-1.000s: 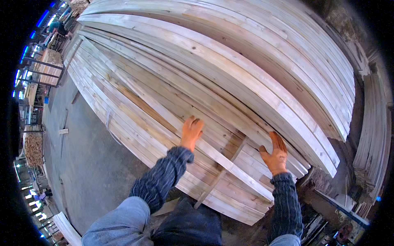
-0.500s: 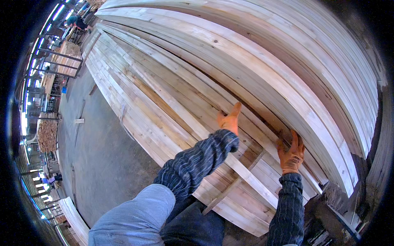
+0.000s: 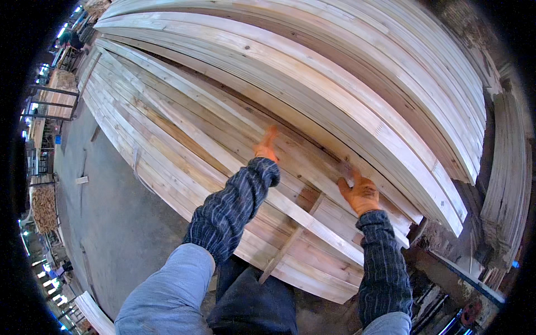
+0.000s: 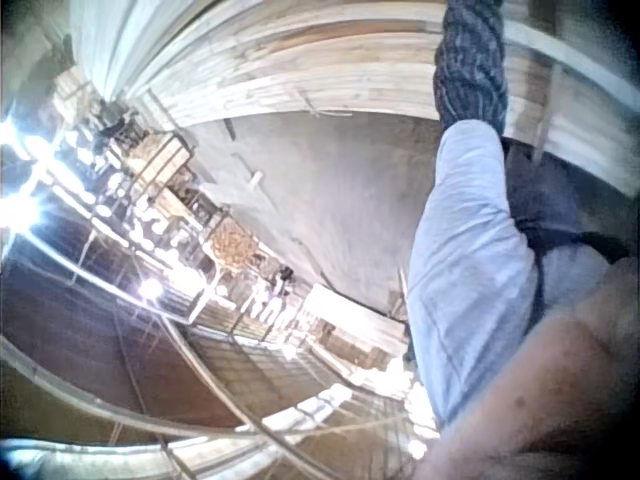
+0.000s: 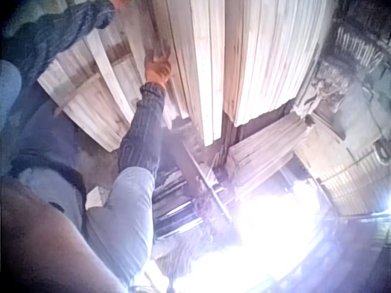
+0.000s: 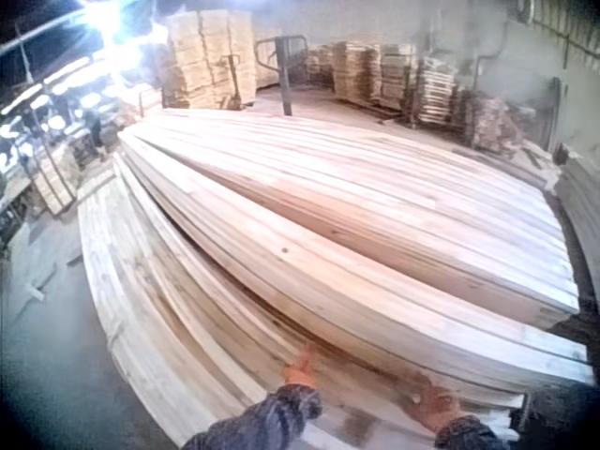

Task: The person picks up long wooden planks from a stack and feeds them into a woodworking machine. They guide the planks through the machine and then place the processed wood onto a separate pile, repeating this process continuously.

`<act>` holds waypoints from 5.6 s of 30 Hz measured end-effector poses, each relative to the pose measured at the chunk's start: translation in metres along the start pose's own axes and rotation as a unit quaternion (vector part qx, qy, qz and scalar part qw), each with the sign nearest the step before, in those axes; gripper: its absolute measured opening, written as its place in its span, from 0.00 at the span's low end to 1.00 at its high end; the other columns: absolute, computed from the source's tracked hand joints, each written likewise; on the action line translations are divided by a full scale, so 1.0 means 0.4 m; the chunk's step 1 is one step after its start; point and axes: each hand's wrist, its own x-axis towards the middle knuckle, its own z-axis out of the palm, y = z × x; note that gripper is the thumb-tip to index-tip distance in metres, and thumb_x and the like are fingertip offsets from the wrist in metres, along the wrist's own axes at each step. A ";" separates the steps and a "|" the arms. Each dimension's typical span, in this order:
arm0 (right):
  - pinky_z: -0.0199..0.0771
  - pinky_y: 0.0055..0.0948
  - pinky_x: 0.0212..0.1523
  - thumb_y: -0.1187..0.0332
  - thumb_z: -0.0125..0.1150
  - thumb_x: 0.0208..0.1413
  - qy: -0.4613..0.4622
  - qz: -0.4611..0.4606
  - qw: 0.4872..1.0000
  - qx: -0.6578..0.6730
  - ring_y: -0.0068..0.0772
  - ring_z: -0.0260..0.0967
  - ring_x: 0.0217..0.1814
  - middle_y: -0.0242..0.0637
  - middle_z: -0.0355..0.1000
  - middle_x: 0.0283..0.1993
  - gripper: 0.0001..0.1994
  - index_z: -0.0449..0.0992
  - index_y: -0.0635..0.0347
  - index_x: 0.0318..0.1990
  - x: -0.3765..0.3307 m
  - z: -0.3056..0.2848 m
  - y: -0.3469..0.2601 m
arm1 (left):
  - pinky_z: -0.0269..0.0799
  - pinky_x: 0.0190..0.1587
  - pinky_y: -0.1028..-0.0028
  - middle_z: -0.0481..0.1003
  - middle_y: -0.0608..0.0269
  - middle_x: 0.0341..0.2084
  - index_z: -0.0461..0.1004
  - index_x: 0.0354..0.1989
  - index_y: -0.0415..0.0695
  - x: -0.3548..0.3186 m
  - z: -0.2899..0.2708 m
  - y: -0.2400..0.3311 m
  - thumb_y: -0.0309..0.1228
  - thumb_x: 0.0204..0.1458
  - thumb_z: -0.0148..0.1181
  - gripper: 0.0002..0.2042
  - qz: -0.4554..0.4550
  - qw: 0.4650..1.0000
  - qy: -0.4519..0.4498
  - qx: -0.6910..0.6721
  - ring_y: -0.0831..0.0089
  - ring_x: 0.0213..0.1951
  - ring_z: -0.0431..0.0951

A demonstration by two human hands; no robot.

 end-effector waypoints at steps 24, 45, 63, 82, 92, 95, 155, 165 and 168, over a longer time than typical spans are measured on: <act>0.70 0.49 0.69 0.64 0.75 0.47 -0.174 -0.183 0.967 0.040 0.59 0.68 0.70 0.55 0.68 0.68 0.54 0.49 0.42 0.81 -0.135 0.167 -0.364 | 0.74 0.40 0.62 0.76 0.67 0.44 0.73 0.55 0.54 -0.191 -0.436 -0.083 0.48 0.65 0.64 0.17 -0.035 0.981 -0.130 -0.141 0.71 0.41 0.75; 0.64 0.44 0.75 0.44 0.73 0.51 -0.209 -0.178 0.935 0.227 0.58 0.63 0.76 0.60 0.65 0.74 0.49 0.59 0.57 0.77 -0.115 0.242 -0.262 | 0.73 0.55 0.61 0.74 0.53 0.55 0.62 0.70 0.32 -0.204 -0.474 -0.149 0.43 0.64 0.64 0.34 0.111 0.994 -0.011 0.007 0.64 0.52 0.74; 0.69 0.50 0.67 0.48 0.76 0.46 -0.012 -0.188 0.982 -0.024 0.54 0.68 0.67 0.46 0.70 0.66 0.47 0.63 0.52 0.73 -0.182 0.301 -0.300 | 0.71 0.63 0.57 0.76 0.40 0.55 0.67 0.64 0.31 -0.226 -0.570 -0.045 0.35 0.55 0.68 0.31 0.450 0.818 0.182 0.310 0.46 0.58 0.75; 0.69 0.48 0.68 0.42 0.74 0.45 0.010 -0.222 0.975 0.017 0.55 0.69 0.69 0.52 0.71 0.67 0.53 0.60 0.61 0.75 -0.177 0.247 -0.364 | 0.62 0.30 0.77 0.71 0.75 0.34 0.67 0.70 0.42 -0.106 -0.539 0.000 0.32 0.69 0.57 0.22 0.153 0.965 -0.187 -0.100 0.85 0.29 0.64; 0.68 0.48 0.67 0.51 0.77 0.45 -0.031 -0.124 0.992 0.018 0.49 0.70 0.68 0.45 0.73 0.65 0.49 0.59 0.53 0.75 -0.259 0.234 -0.334 | 0.68 0.68 0.55 0.67 0.45 0.68 0.60 0.75 0.43 -0.304 -0.610 0.091 0.29 0.51 0.71 0.41 0.489 0.789 -0.125 0.349 0.49 0.69 0.67; 0.66 0.47 0.69 0.51 0.77 0.45 -0.044 -0.123 0.991 0.029 0.50 0.68 0.71 0.46 0.72 0.67 0.48 0.61 0.54 0.74 -0.438 0.173 -0.225 | 0.66 0.70 0.51 0.67 0.44 0.69 0.61 0.75 0.47 -0.333 -0.696 0.243 0.29 0.48 0.70 0.42 0.610 0.608 -0.074 0.503 0.45 0.70 0.66; 0.48 0.47 0.83 0.79 0.68 0.45 0.298 0.093 0.945 -0.093 0.39 0.62 0.78 0.34 0.69 0.72 0.40 0.70 0.38 0.70 -1.689 0.120 0.792 | 0.73 0.60 0.44 0.79 0.47 0.53 0.68 0.72 0.47 -0.966 -0.846 -0.033 0.55 0.49 0.69 0.42 0.730 0.087 -0.315 0.601 0.43 0.54 0.78; 0.62 0.50 0.75 0.76 0.63 0.40 0.294 -0.144 0.944 0.023 0.47 0.70 0.68 0.42 0.72 0.68 0.47 0.63 0.48 0.76 -1.562 0.102 0.549 | 0.72 0.48 0.52 0.79 0.52 0.40 0.76 0.55 0.47 -1.158 -0.764 -0.353 0.41 0.29 0.77 0.37 0.686 0.182 -0.390 0.587 0.47 0.43 0.78; 0.66 0.45 0.70 0.72 0.63 0.40 0.222 -0.231 0.946 0.057 0.47 0.72 0.64 0.41 0.74 0.64 0.47 0.63 0.49 0.77 -1.511 0.092 0.401 | 0.75 0.43 0.52 0.79 0.50 0.36 0.76 0.54 0.46 -1.236 -0.756 -0.429 0.42 0.32 0.77 0.35 0.660 0.170 -0.441 0.584 0.47 0.40 0.79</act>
